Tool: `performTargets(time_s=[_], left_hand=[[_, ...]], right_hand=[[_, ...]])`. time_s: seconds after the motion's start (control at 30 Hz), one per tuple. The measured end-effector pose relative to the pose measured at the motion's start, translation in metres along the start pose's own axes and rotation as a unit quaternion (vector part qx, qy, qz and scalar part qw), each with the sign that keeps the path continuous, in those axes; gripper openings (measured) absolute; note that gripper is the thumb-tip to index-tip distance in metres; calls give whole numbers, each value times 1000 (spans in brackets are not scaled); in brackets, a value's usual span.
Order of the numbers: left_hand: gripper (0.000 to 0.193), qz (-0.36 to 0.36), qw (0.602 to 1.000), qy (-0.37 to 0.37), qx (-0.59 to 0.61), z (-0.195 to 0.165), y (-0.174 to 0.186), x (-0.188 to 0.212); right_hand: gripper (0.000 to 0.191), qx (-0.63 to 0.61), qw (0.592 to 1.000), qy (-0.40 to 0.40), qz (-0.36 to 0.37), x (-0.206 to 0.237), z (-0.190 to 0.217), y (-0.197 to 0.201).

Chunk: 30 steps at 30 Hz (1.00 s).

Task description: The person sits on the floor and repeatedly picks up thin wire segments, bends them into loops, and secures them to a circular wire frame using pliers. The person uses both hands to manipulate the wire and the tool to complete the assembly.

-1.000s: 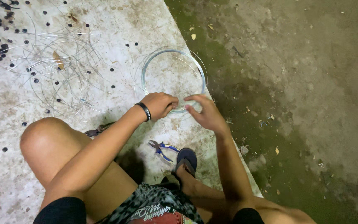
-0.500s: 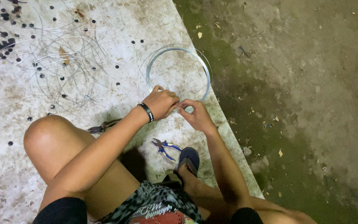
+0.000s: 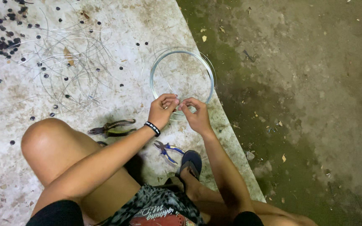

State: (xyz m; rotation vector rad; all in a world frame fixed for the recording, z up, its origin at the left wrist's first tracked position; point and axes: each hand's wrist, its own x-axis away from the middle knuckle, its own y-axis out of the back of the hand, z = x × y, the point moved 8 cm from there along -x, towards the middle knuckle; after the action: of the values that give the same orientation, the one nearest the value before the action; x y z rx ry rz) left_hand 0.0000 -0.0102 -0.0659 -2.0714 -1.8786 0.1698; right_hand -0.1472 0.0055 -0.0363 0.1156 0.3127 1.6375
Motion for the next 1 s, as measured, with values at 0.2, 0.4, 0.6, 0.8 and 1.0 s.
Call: performTargets(time_s=[0.2,0.4,0.6,0.8,1.0], left_hand=[[15,-32,997,19,70,-21,8,-12],[13,-87,990,40,104,-28,19,-21],[17,-78,982,85,152,-21,18,-24],[18,-75,983,85,145,-21,17,-25],[18,-58,985,77,144,-24,16,-24]], right_hand=[[7,5,1000,0,-1,3,10,-5],[8,12,1000,1,-8,8,11,-13],[5,-24,999,-4,-21,11,3,-21],[4,-50,997,-15,-52,15,-7,-28],[4,-51,997,-17,-60,14,-11,-27]])
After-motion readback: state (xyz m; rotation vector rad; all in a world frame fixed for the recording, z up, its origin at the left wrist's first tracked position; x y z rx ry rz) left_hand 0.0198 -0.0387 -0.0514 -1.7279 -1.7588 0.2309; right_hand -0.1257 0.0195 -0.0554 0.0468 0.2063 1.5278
